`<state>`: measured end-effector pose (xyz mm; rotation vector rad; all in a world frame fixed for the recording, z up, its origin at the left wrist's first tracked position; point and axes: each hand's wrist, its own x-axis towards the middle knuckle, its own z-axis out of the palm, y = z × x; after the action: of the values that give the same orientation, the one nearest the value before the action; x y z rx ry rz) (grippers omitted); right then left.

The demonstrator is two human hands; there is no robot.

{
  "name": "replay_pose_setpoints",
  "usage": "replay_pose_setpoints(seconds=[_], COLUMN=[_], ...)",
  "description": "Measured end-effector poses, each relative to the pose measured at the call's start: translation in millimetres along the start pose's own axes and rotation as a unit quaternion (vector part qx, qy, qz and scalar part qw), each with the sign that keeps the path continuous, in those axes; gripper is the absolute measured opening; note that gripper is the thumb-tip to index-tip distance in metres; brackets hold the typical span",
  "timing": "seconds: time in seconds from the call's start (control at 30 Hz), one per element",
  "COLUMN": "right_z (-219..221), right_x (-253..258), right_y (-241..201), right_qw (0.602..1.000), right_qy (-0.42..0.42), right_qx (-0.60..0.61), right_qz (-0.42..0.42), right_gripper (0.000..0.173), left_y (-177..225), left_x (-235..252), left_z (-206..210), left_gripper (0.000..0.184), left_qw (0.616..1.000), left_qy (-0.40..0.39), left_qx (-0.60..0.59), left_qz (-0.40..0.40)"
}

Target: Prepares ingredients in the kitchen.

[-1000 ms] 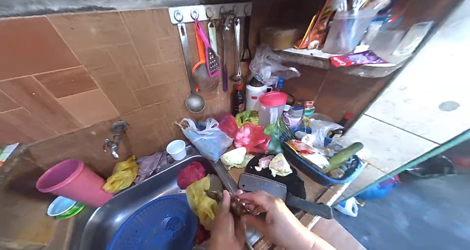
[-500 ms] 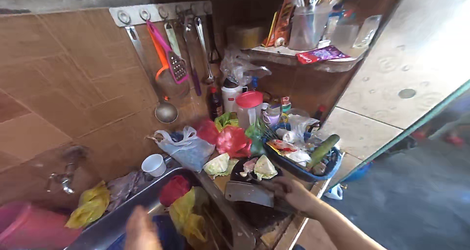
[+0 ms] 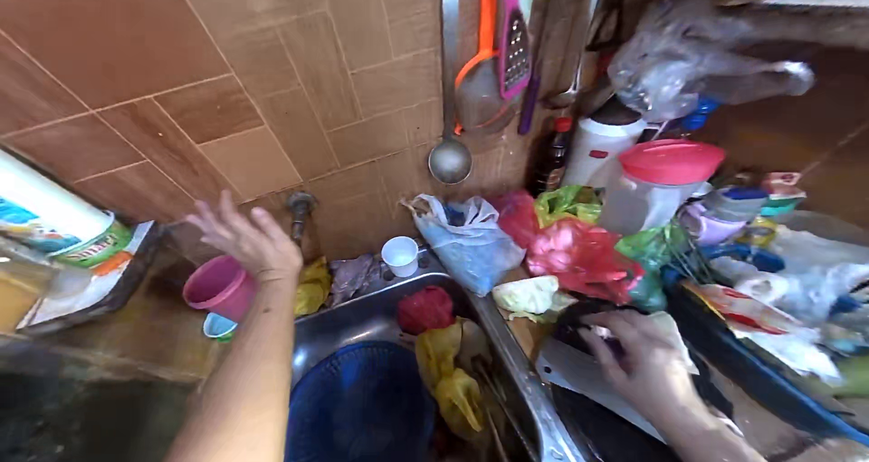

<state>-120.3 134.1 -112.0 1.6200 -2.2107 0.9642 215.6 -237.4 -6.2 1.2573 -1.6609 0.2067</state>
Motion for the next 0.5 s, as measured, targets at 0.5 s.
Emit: replay_pose_setpoints(seconds=[0.5], right_z=[263], right_x=[158], right_y=[-293], right_qw=[0.669], right_qy=[-0.435], right_qx=[0.52], right_qz=[0.304], right_gripper=[0.031], left_y=[-67], left_x=[-112], left_z=[21], left_gripper=[0.032], left_qw=[0.7], left_qy=[-0.119], left_qx=[-0.35], left_qz=[-0.611])
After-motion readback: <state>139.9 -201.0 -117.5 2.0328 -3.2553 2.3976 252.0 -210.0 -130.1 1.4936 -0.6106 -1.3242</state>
